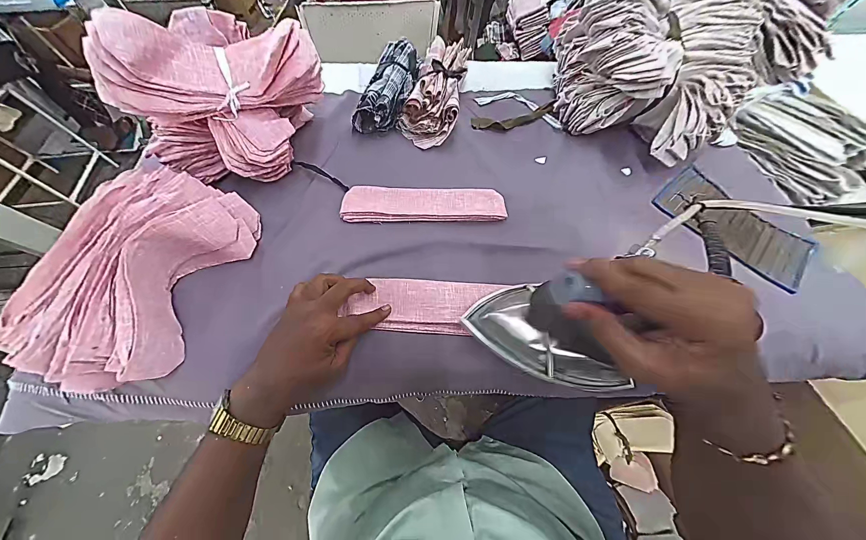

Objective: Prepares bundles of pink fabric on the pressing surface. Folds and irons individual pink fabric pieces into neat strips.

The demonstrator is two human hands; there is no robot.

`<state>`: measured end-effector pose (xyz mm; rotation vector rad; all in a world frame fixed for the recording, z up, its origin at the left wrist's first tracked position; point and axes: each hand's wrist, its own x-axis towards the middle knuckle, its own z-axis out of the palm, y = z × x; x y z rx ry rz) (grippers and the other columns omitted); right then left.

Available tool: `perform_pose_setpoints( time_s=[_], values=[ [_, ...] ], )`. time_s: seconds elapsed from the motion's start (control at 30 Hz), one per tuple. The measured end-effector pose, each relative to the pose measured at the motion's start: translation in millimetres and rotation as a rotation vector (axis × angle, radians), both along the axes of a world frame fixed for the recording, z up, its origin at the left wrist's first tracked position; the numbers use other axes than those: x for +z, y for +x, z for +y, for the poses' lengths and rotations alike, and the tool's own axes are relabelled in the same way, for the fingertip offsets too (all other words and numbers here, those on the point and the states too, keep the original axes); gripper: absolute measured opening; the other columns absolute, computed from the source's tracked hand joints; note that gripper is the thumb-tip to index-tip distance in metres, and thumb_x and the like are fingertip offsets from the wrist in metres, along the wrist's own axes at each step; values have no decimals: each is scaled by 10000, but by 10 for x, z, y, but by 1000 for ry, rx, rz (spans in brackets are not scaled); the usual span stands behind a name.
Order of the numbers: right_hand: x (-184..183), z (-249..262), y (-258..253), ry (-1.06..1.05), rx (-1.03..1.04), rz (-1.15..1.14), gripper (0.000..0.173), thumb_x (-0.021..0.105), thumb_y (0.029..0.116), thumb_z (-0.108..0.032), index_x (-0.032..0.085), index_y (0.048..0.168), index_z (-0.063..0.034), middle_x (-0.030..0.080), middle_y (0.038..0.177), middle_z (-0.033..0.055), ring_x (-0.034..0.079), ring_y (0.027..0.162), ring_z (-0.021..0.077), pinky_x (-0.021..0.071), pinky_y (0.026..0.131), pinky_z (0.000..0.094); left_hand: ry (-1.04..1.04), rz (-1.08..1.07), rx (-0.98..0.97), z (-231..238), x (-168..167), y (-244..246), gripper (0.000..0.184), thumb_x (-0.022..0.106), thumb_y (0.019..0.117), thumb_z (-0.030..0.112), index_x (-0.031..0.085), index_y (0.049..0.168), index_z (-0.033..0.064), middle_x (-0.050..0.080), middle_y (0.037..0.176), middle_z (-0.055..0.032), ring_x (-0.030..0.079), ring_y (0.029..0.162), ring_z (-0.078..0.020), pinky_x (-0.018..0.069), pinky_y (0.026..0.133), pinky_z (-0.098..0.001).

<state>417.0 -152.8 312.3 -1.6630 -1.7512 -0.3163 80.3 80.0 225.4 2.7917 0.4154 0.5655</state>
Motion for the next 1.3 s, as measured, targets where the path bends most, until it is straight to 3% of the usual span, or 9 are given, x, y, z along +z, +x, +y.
perform_pose_setpoints(
  time_s=[0.17,0.3,0.47,0.63,0.7,0.83,1.03,1.17,1.3],
  values=[
    [-22,487,-271,-80,-47,-81,358,641,979,-495,775,1222,-268,696,827,-6,626,674,136,481,554,368,-16,-23,72,-36,-6,1,430,490,993,250,688,1282,499,611,1389,61,519,1269,-208,398,1012,-523],
    [-13,815,-555,-84,-24,35,314,668,952,-504,791,1155,-298,704,826,-69,638,694,80,500,576,347,-14,-71,169,-67,-49,-32,356,497,995,282,749,1219,398,636,1346,32,518,1279,-211,404,1032,-515],
    [-37,1262,-1143,-128,-13,-11,324,619,972,-510,772,1178,-313,686,816,-42,649,704,138,499,567,389,-68,-184,318,-77,-61,-81,220,644,899,345,763,1043,228,652,1217,13,539,1231,-200,462,1022,-451],
    [17,1369,-1337,-182,166,-102,401,519,1053,-450,715,1323,-227,652,835,21,625,708,175,502,585,359,-166,-366,324,33,-43,-203,316,671,819,224,637,1107,98,641,1170,-51,595,1167,-197,518,990,-432],
    [48,1230,-1240,-194,189,-105,374,514,1060,-423,738,1267,-207,652,807,11,630,685,165,512,572,360,-168,-317,360,63,-55,-217,303,621,896,257,641,1171,130,661,1164,-7,611,1137,-160,517,981,-444],
    [121,774,-846,-250,126,-115,379,501,1048,-453,730,1006,-155,618,747,-3,611,651,163,486,530,391,-75,-100,487,58,-34,-107,547,606,915,647,642,1262,226,668,1089,64,593,1047,-150,457,920,-486],
    [66,9,-168,-196,-186,-245,455,444,1019,-474,664,904,-92,610,700,89,597,575,257,393,455,453,-64,-116,438,50,-57,-64,434,632,911,578,674,1189,247,674,1047,87,590,1008,-137,436,894,-476],
    [125,-209,409,-140,-242,-94,407,549,992,-453,753,984,-101,683,768,90,637,652,219,497,550,474,-31,-126,392,51,-74,-59,381,610,925,536,707,1155,248,691,1056,97,600,1023,-123,437,903,-472],
    [51,-171,843,-54,-506,-123,487,532,1028,-443,732,1080,-2,708,890,270,687,784,449,508,674,660,-64,-231,368,24,-113,-75,292,591,998,422,738,1149,220,724,1095,73,637,1058,-104,501,923,-422]
  ],
)
